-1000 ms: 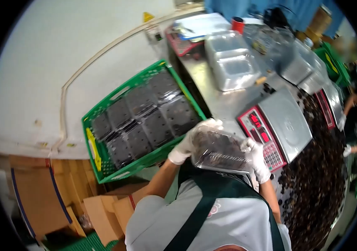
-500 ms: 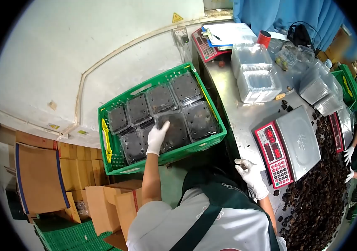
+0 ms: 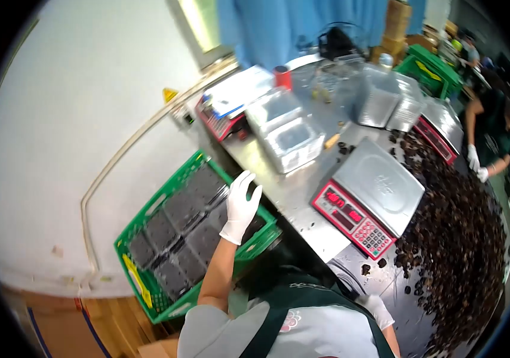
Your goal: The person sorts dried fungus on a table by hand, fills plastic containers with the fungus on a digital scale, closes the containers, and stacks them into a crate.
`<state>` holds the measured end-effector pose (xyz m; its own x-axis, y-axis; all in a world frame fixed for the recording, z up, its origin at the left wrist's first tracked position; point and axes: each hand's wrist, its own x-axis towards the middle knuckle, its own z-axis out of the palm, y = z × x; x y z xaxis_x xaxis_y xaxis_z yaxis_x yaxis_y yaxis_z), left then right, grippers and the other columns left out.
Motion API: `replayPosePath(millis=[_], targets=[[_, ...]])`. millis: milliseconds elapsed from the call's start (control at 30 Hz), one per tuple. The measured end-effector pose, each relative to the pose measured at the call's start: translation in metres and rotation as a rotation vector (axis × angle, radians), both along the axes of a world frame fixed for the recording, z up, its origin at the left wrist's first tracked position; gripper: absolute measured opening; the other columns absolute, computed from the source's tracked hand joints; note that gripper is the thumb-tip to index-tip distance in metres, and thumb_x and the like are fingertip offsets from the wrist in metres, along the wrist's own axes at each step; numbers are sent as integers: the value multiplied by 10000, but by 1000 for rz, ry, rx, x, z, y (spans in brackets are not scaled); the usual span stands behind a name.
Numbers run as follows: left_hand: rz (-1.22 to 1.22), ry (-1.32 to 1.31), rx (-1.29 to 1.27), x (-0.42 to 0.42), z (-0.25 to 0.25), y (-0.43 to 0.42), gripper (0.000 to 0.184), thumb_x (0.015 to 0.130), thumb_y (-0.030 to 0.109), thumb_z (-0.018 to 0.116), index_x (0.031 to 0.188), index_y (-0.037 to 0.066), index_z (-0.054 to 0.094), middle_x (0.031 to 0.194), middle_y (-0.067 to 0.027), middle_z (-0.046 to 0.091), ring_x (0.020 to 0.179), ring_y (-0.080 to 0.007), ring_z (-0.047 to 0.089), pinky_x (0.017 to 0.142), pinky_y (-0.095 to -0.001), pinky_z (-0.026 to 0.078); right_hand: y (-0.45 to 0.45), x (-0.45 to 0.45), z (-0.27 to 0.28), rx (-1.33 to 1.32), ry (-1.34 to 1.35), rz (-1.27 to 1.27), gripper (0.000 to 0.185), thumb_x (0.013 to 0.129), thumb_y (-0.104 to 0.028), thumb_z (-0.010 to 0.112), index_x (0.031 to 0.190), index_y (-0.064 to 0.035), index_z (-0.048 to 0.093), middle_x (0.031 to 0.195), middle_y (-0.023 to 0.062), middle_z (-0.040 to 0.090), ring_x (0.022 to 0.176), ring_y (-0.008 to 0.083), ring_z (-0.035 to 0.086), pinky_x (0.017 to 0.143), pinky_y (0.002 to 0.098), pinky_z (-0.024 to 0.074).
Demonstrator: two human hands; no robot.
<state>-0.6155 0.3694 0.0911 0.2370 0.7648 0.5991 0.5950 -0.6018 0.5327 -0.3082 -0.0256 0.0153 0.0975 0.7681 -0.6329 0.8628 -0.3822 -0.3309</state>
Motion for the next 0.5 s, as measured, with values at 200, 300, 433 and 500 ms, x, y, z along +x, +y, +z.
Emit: replayPosePath(millis=[200, 300, 433, 500], targets=[[-277, 118, 21, 115, 0, 91, 347, 865, 177, 618, 1166, 8, 580, 1198, -192, 577, 1142, -356, 529, 993, -414, 417, -132, -43, -76, -153, 244, -522, 292, 824, -299, 564, 971, -101, 720, 1006, 147, 684, 992, 345, 631, 829, 391, 518], [-310, 501, -4, 143, -36, 140, 448, 866, 267, 552, 1243, 25, 557, 1219, -233, 571, 1190, -371, 496, 1043, -450, 363, -142, -95, -118, -33, 416, -831, 214, 791, -255, 612, 865, -78, 706, 904, 153, 682, 855, 333, 654, 685, 379, 524], [-394, 513, -79, 151, -43, 160, 309, 804, 175, 619, 1066, 17, 666, 1058, -200, 662, 1015, -337, 625, 885, -409, 479, -154, -191, -212, 220, 358, -940, 120, 675, -87, 688, 791, -57, 679, 854, 176, 673, 760, 301, 672, 599, 379, 511], [-245, 644, -143, 158, -52, 177, 270, 776, 175, 654, 980, 0, 679, 995, -198, 681, 928, -333, 659, 806, -413, 509, -159, -228, -274, 425, 315, -1036, 88, 688, -75, 680, 764, -77, 636, 741, 117, 645, 623, 223, 593, 535, 354, 453]])
